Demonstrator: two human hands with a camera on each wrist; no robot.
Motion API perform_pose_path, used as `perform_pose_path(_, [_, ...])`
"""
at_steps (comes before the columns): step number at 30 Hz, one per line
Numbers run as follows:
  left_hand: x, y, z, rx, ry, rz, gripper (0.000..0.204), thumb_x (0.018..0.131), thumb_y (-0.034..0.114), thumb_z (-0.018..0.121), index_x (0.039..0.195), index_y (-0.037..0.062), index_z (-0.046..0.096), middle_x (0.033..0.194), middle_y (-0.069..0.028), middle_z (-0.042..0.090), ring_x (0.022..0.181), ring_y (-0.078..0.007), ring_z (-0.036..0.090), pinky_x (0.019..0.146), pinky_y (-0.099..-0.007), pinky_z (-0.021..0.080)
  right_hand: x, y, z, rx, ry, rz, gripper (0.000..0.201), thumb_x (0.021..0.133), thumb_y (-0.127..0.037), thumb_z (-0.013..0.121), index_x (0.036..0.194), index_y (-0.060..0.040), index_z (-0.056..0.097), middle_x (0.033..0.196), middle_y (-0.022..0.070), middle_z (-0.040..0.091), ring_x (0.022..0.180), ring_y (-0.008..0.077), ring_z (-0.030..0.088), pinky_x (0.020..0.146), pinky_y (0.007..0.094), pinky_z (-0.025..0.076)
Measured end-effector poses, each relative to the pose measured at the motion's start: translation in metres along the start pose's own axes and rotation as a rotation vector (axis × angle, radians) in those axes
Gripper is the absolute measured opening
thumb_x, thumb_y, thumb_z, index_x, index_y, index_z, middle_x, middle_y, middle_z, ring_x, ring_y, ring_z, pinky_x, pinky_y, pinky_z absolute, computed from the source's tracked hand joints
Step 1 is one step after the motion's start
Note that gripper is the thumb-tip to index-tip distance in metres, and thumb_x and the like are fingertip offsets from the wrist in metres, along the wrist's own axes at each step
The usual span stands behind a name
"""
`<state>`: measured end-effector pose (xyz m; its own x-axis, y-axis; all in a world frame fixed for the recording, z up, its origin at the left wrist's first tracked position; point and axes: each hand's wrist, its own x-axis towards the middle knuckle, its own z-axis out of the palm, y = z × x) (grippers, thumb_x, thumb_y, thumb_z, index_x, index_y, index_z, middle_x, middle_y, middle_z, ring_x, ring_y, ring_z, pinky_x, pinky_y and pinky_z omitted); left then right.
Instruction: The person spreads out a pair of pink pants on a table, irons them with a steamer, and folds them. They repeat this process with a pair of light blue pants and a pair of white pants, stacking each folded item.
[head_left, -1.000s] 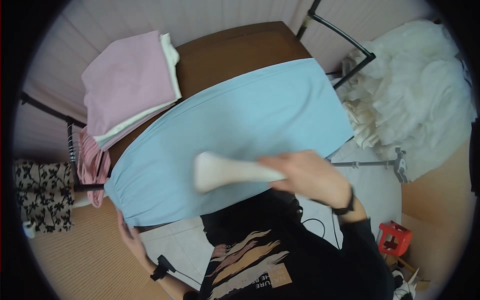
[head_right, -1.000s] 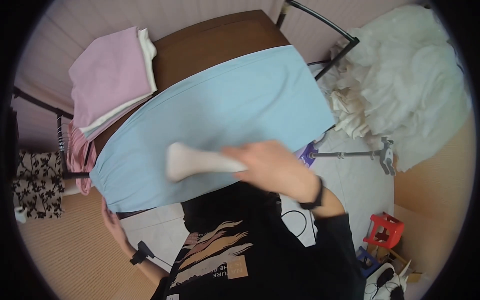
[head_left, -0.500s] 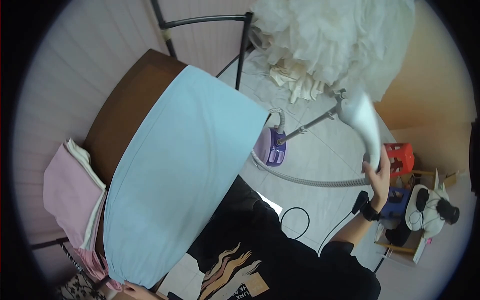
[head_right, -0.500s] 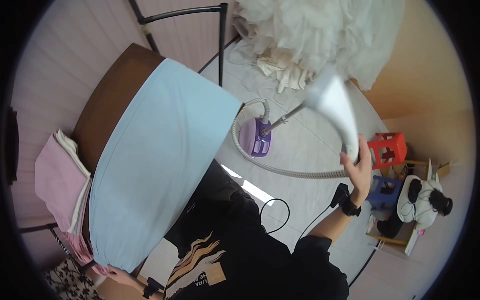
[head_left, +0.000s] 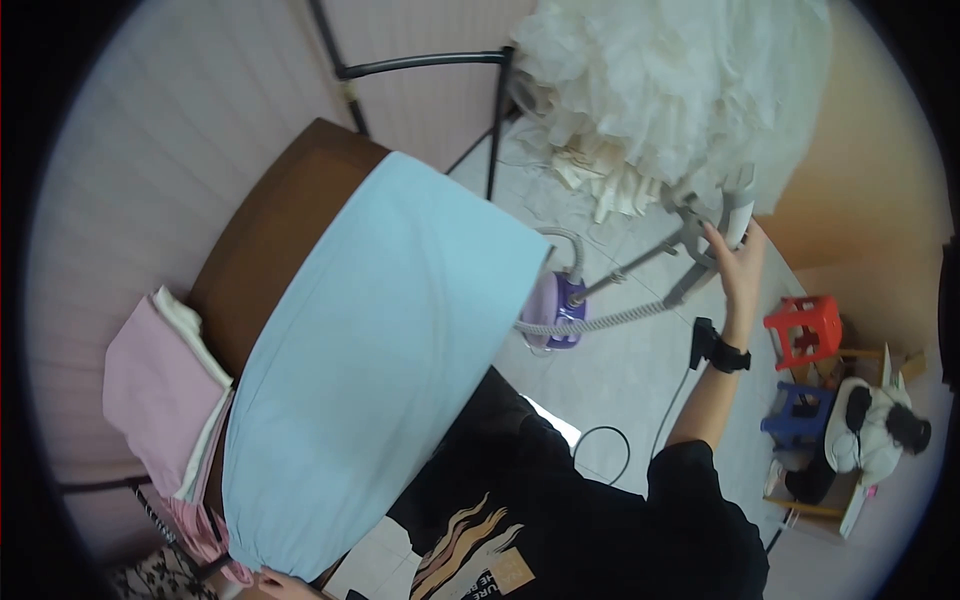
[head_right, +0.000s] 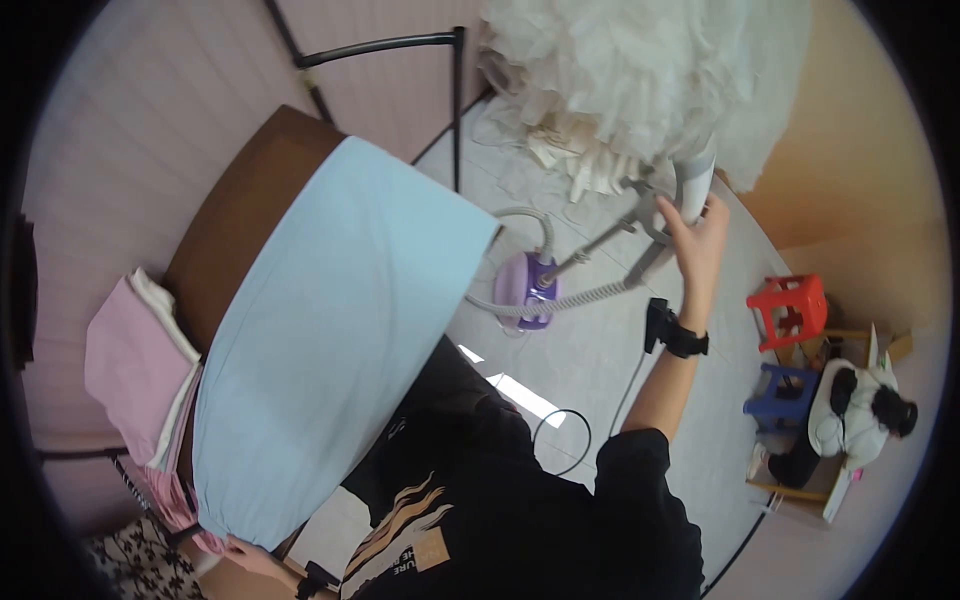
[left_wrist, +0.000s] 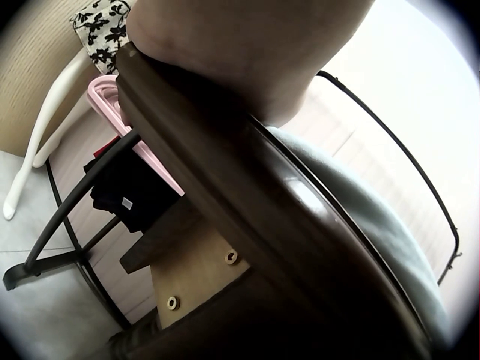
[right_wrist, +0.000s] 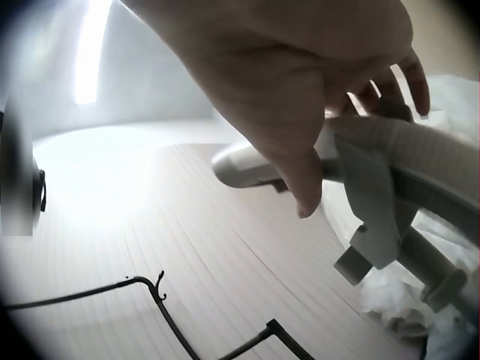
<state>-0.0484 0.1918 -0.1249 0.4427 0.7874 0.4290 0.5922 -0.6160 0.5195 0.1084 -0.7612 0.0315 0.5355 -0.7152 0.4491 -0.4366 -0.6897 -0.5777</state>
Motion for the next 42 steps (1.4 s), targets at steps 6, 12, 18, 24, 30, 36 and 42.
perform_pose_path(6, [-0.02, 0.052, -0.02, 0.017, 0.028, 0.038, 0.034, 0.108, 0.029, 0.061, 0.098, -0.0026, 0.055, 0.086, -0.013, 0.054, 0.082, -0.0246, 0.051, 0.081, -0.0363, 0.049, 0.0, -0.008, 0.016, 0.023, -0.05, -0.235, 0.076, 0.087, -0.031, 0.083, 0.147, 0.0027, 0.05, 0.137, 0.0227, 0.061, 0.126, 0.0387, 0.059, 0.11, 0.0452, 0.043])
perform_pose_path(12, [-0.028, 0.034, -0.019, -0.142, 0.075, -0.218, 0.053, 0.106, 0.033, 0.063, 0.135, -0.0097, 0.054, 0.127, -0.027, 0.064, 0.117, -0.0337, 0.064, 0.1, -0.042, 0.051, -0.046, -0.093, 0.021, -0.583, 0.521, -0.575, 0.092, 0.091, -0.041, 0.081, 0.154, 0.0085, 0.035, 0.152, 0.0286, 0.047, 0.144, 0.0455, 0.042, 0.118, 0.0512, 0.034])
perform_pose_path(18, [-0.043, 0.048, -0.044, -0.821, -0.23, -0.831, 0.065, 0.103, 0.048, 0.061, 0.142, -0.0037, 0.06, 0.139, -0.0122, 0.066, 0.126, -0.0233, 0.06, 0.108, -0.0377, 0.045, -0.089, -0.165, 0.076, 0.093, 0.171, -0.68, 0.08, 0.098, -0.034, 0.072, 0.157, 0.004, 0.035, 0.162, 0.0242, 0.037, 0.148, 0.0407, 0.038, 0.122, 0.0532, 0.028])
perform_pose_path(24, [-0.029, 0.073, -0.055, -0.668, -0.177, -0.568, 0.063, 0.096, 0.019, 0.075, 0.15, -0.0016, 0.049, 0.151, -0.0139, 0.056, 0.135, -0.0251, 0.055, 0.11, -0.0379, 0.044, -0.123, -0.231, 0.156, 0.108, -0.454, -0.934, 0.07, 0.098, -0.022, 0.065, 0.161, -0.0091, 0.038, 0.167, 0.0192, 0.031, 0.155, 0.0406, 0.026, 0.127, 0.0546, 0.017])
perform_pose_path(30, [-0.027, 0.179, -0.058, -0.902, -0.17, -0.74, 0.056, 0.097, 0.014, 0.073, 0.145, -0.0051, 0.051, 0.144, -0.0143, 0.061, 0.131, -0.0276, 0.058, 0.113, -0.0412, 0.044, -0.132, -0.229, 0.209, -0.146, -0.694, -1.15, 0.061, 0.103, -0.025, 0.054, 0.161, -0.0125, 0.04, 0.17, 0.0161, 0.03, 0.156, 0.0442, 0.023, 0.127, 0.0552, 0.016])
perform_pose_path(36, [-0.013, 0.001, -0.098, -1.518, -0.326, -1.025, 0.053, 0.103, 0.022, 0.064, 0.148, -0.0018, 0.049, 0.154, -0.0175, 0.053, 0.144, -0.0332, 0.048, 0.122, -0.053, 0.037, -0.136, -0.252, 0.18, -0.033, -1.001, -1.162, 0.06, 0.101, -0.028, 0.062, 0.158, -0.0178, 0.047, 0.166, 0.0158, 0.038, 0.152, 0.045, 0.031, 0.125, 0.0578, 0.02])
perform_pose_path(42, [0.005, -0.092, -0.15, -1.618, -0.191, -1.09, 0.058, 0.106, 0.026, 0.061, 0.153, -0.0047, 0.044, 0.16, -0.019, 0.045, 0.147, -0.0338, 0.043, 0.124, -0.049, 0.032, -0.146, -0.275, 0.179, -0.027, -1.042, -1.227, 0.067, 0.102, -0.043, 0.058, 0.16, -0.0164, 0.041, 0.169, 0.0173, 0.03, 0.154, 0.0423, 0.029, 0.126, 0.0551, 0.023])
